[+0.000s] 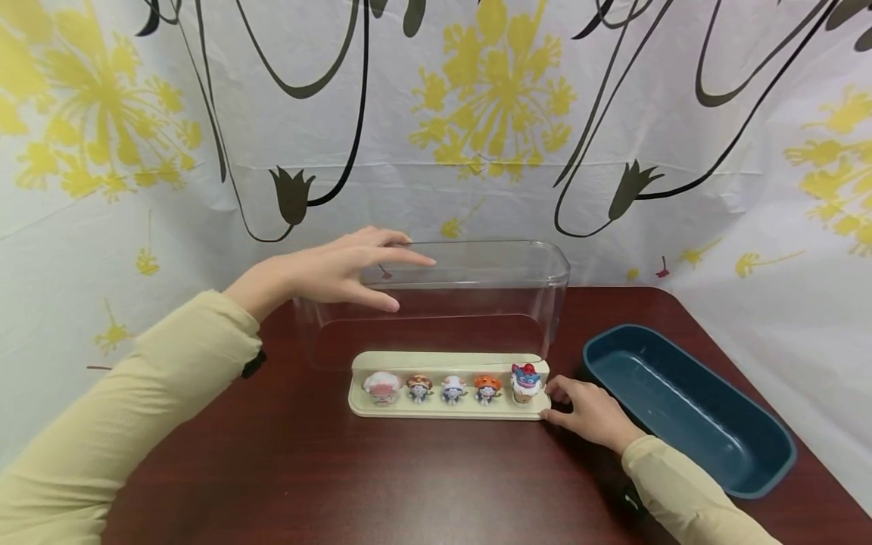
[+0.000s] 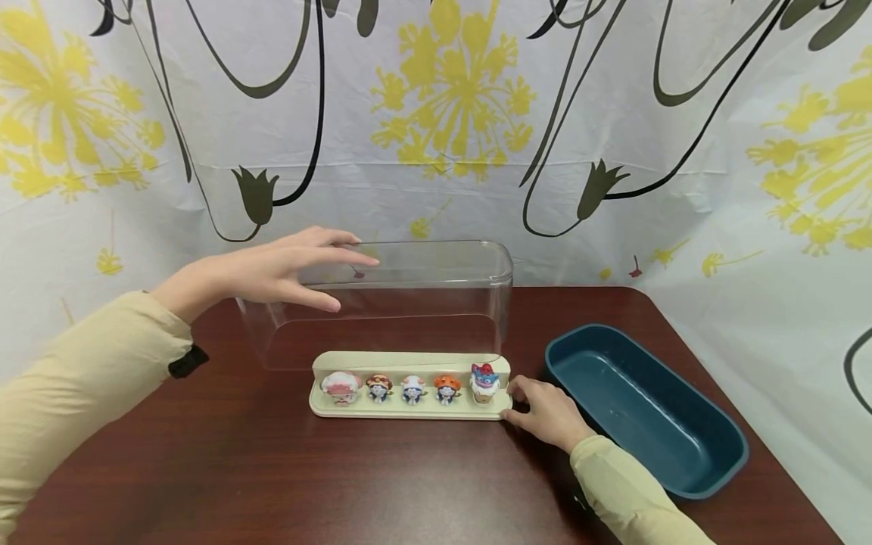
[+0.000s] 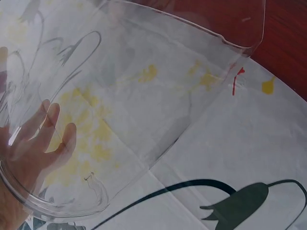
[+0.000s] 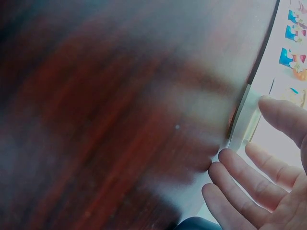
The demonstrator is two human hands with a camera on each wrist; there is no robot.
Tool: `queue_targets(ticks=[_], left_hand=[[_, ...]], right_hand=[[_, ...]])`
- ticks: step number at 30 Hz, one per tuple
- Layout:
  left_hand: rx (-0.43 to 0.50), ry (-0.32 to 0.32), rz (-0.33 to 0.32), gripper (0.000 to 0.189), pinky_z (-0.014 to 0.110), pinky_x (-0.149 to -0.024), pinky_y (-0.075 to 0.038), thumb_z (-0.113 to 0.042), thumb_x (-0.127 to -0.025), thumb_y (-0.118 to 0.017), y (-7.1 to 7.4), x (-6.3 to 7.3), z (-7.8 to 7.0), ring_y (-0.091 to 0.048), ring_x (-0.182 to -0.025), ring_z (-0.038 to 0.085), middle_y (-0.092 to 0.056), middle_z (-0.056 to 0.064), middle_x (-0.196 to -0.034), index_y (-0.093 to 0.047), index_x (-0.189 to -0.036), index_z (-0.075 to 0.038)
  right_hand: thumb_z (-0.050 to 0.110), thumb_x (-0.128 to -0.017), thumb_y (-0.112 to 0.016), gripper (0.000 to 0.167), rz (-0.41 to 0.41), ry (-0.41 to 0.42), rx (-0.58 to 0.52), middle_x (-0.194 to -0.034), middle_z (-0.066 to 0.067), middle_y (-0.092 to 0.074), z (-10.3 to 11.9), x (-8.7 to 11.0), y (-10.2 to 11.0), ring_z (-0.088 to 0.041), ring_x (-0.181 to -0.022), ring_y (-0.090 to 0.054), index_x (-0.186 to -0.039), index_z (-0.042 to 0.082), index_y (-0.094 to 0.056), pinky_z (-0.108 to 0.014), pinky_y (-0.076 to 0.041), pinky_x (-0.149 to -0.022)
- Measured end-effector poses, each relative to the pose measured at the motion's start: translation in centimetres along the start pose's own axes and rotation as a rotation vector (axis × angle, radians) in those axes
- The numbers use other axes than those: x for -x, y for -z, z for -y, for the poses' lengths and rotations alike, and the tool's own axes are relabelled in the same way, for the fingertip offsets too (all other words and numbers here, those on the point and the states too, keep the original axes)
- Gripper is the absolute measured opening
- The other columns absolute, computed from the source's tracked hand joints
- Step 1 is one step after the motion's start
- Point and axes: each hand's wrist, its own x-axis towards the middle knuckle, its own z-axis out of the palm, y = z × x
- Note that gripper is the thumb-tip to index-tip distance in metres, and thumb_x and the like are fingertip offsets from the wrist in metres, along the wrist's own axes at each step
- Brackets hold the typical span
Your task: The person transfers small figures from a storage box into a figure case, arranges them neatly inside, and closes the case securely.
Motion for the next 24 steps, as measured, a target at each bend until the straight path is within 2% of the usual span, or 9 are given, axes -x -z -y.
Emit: queue_targets(ticks=[7,15,24], left_hand=[[0.000,-0.001,0.035,0.058,0.041,-0.089,-0.027,-0.044,-0.081,-0.057,-1.0,-1.2,-0.1,-0.028,-0.118,0.021,-0.031,0.011,-0.132,-0.039,-0.133,-0.026],[-0.005,0.016,0.066,0.059,0.050,-0.095,-0.018,-0.050,-0.082,-0.053,-2.1,-2.3,-0.1,-0.024,-0.122,0.023,-0.030,0.011,-0.134,-0.037,-0.134,-0.028],[0.009,0.035,0.054,0.059,0.047,-0.087,-0.027,-0.050,-0.080,-0.056,-3.7,-2.4,0.0,-0.027,-0.119,0.024,-0.032,0.010,-0.132,-0.039,-0.133,-0.028]], right_hand=[[0.032,-0.072,-0.071,0.032,-0.006,0.014,0.005,-0.084,0.001,-0.058,-0.1,0.0,0.0,-0.014,-0.076,-0.054,-0.094,0.014,-0.057,-0.039,-0.045,-0.069],[0.032,-0.073,-0.071,0.032,-0.005,0.009,-0.001,-0.084,0.002,-0.059,-0.1,-0.1,0.0,-0.014,-0.075,-0.054,-0.094,0.013,-0.056,-0.040,-0.045,-0.069],[0.031,-0.072,-0.071,0.032,0.000,-0.006,-0.007,-0.083,0.002,-0.058,-0.1,-0.1,-0.1,-0.014,-0.073,-0.053,-0.095,0.014,-0.056,-0.039,-0.046,-0.068]])
